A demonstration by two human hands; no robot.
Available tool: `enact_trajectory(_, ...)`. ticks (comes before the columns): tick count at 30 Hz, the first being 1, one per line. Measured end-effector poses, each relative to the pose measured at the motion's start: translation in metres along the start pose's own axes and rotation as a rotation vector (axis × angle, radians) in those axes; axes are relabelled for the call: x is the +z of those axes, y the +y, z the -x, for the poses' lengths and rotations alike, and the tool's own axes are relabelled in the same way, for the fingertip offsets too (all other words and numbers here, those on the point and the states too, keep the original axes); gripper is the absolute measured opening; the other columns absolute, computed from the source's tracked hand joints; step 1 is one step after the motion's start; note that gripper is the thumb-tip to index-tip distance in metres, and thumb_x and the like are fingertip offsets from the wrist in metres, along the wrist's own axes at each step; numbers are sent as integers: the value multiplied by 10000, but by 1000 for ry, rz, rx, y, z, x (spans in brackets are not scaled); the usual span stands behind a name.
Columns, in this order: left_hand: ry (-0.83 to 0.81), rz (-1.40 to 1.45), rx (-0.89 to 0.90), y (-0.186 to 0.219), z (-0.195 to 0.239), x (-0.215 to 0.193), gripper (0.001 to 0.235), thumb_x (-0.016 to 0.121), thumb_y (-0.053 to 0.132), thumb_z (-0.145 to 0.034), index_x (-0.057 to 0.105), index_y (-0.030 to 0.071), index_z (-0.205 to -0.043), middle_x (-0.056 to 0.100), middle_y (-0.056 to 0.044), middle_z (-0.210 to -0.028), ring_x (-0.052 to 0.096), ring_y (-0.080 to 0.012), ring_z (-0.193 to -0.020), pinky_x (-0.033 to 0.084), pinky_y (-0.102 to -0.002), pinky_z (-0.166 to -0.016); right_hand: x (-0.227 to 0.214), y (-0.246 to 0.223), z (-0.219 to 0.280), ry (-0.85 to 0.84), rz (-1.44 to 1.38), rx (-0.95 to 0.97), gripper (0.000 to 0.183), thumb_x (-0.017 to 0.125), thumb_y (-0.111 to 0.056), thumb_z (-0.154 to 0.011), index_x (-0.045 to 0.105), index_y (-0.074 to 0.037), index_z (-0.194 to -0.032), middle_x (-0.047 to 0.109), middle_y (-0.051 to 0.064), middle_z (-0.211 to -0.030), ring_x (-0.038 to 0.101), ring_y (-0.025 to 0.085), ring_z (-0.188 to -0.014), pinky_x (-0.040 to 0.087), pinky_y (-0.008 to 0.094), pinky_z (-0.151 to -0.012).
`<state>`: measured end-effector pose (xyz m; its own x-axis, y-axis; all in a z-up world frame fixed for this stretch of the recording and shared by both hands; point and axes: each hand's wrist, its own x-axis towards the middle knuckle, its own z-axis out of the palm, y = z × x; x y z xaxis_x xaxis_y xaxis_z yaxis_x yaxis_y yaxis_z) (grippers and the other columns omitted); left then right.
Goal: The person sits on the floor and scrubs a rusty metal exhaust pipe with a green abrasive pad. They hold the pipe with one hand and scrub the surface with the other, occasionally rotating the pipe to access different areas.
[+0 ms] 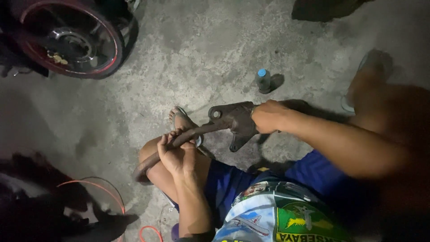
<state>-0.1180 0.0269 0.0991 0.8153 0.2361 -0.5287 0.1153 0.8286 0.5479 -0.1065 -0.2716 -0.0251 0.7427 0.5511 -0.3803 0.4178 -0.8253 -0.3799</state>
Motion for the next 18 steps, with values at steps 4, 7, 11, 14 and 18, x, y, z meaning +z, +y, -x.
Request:
enact_trajectory(4, 6, 59, 32, -3, 1, 4, 186, 691, 197, -812, 651, 25, -754, 648, -90, -761, 681, -251, -848, 527, -414, -850, 6, 9, 0, 50, 14, -67, 384, 540, -493, -903, 674, -165, -754, 652, 26, -771, 668, 215, -791, 553, 396, -708)
enact_trajectory(7, -4, 18, 24, -1, -6, -3, 200, 690, 247, -824, 656, 56, -775, 649, -64, -786, 680, -232, -853, 502, -385, -839, 11, 1, -3, 78, 25, -117, 386, 528, -498, -906, 650, -174, -735, 628, 10, -757, 651, 205, -782, 545, 392, -707)
enact_trajectory(11, -5, 64, 20, 0, -9, -7, 196, 696, 213, -813, 654, 31, -755, 655, -92, -777, 689, -260, -856, 526, -426, -890, -29, -18, 22, 87, -152, -105, 337, 472, -339, -972, 684, -78, -979, 672, 120, -869, 683, 303, -829, 541, 428, -726)
enact_trajectory(14, -8, 59, 14, 0, -8, -8, 193, 712, 212, -802, 674, 27, -762, 681, -109, -789, 710, -265, -864, 537, -419, -873, -25, -16, 26, 134, -175, -58, 423, 436, -302, -975, 599, -48, -1272, 691, 148, -940, 698, 368, -864, 536, 479, -739)
enact_trajectory(18, 5, -7, -9, 1, -6, -4, 180, 713, 241, -811, 675, 68, -781, 689, -52, -797, 724, -221, -871, 513, -354, -807, -2, -18, 16, 259, -71, -133, 482, 463, -231, -932, 512, -54, -1378, 699, 190, -978, 708, 392, -896, 533, 494, -776)
